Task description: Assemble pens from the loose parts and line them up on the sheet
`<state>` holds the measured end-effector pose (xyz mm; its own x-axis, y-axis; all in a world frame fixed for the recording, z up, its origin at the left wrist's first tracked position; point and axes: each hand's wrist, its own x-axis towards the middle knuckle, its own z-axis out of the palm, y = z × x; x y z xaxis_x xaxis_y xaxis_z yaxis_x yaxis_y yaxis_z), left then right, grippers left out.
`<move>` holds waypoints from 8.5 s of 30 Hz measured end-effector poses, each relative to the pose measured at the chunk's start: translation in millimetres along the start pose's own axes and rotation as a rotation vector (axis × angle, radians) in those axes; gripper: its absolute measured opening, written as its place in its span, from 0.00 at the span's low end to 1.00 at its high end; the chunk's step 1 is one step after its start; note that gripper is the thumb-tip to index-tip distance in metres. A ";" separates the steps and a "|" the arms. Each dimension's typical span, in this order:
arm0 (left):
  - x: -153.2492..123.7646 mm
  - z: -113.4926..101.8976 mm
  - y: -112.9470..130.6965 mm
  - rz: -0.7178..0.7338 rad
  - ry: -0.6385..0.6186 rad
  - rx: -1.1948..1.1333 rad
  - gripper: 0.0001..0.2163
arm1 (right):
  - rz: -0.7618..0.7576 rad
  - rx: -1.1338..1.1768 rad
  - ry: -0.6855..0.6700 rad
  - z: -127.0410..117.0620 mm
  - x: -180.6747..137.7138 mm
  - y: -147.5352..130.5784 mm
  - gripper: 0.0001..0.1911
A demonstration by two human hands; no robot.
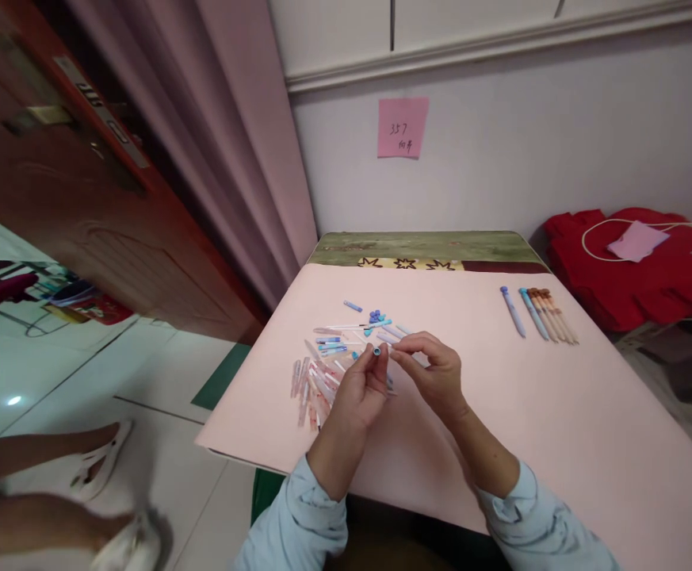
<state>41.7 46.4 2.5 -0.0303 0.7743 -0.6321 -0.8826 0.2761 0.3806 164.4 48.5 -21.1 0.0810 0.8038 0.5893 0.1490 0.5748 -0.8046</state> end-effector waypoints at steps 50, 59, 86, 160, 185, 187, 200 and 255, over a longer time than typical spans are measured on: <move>6.8 -23.4 39.6 0.180 0.051 -0.090 0.05 | 0.257 -0.736 -0.294 -19.4 2.0 28.7 0.05; 14.3 -26.5 36.7 0.197 0.038 -0.051 0.06 | -0.127 -0.388 -0.223 -9.4 0.0 7.5 0.05; 3.6 -26.5 16.1 0.572 -0.138 0.208 0.17 | -0.248 -0.486 -0.192 6.6 -11.7 10.5 0.05; 13.3 -32.8 19.4 0.508 -0.249 0.602 0.11 | 0.376 -0.085 -0.203 21.3 -24.3 2.4 0.20; 11.6 -39.2 19.1 0.523 -0.230 0.583 0.11 | 0.656 0.323 -0.357 20.7 -16.9 -0.1 0.29; 11.1 -39.0 17.4 0.546 -0.203 0.580 0.11 | 0.625 0.294 -0.300 20.7 -17.2 1.2 0.27; 9.1 -39.9 17.1 0.542 -0.245 0.696 0.11 | 0.554 0.256 -0.327 21.0 -21.2 7.5 0.15; 40.8 -26.0 50.7 0.581 -0.180 0.514 0.13 | 0.433 -0.051 -0.162 -1.3 -5.9 31.6 0.11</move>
<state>-16.5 77.1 -21.6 -0.3042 0.9430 -0.1349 -0.4207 -0.0060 0.9072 170.0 61.8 -49.9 -0.0081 0.9841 0.1776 0.1840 0.1760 -0.9670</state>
